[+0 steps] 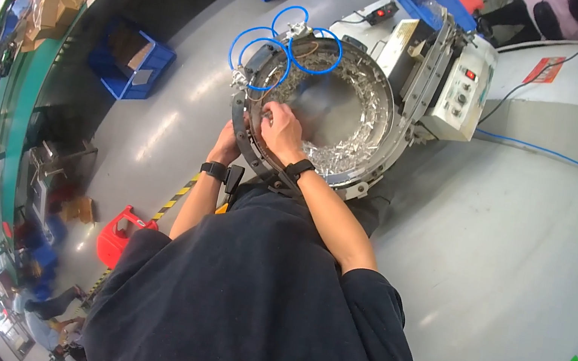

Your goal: The person reaches into a vibrating bowl feeder to pick up small metal components by hand and places them onto the rotating outer track. They guide the components along the track and clear jams to ensure they enter the exit chute.

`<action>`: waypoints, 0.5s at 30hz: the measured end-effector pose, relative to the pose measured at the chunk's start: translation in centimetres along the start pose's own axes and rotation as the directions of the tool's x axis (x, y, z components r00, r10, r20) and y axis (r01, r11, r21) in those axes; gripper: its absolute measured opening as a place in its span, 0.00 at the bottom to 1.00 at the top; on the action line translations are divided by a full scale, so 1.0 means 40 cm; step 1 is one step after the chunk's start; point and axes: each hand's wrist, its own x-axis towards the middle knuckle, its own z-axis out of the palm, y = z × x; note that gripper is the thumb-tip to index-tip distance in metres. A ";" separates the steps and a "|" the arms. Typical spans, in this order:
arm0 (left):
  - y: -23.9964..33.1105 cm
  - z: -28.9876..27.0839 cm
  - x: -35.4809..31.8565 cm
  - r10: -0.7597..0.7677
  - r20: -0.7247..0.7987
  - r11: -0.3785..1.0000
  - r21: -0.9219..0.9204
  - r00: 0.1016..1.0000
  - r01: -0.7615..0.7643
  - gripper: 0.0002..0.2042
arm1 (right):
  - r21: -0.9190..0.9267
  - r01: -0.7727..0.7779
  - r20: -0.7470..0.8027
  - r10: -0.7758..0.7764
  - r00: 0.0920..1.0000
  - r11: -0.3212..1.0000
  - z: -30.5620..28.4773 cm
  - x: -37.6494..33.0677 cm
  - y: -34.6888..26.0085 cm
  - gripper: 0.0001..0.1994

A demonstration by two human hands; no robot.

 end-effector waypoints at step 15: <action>-0.007 -0.061 -0.002 -0.058 0.071 0.986 0.162 0.996 0.046 0.07 | -0.055 -0.057 0.218 0.067 0.974 0.997 0.018 0.005 -0.027 0.09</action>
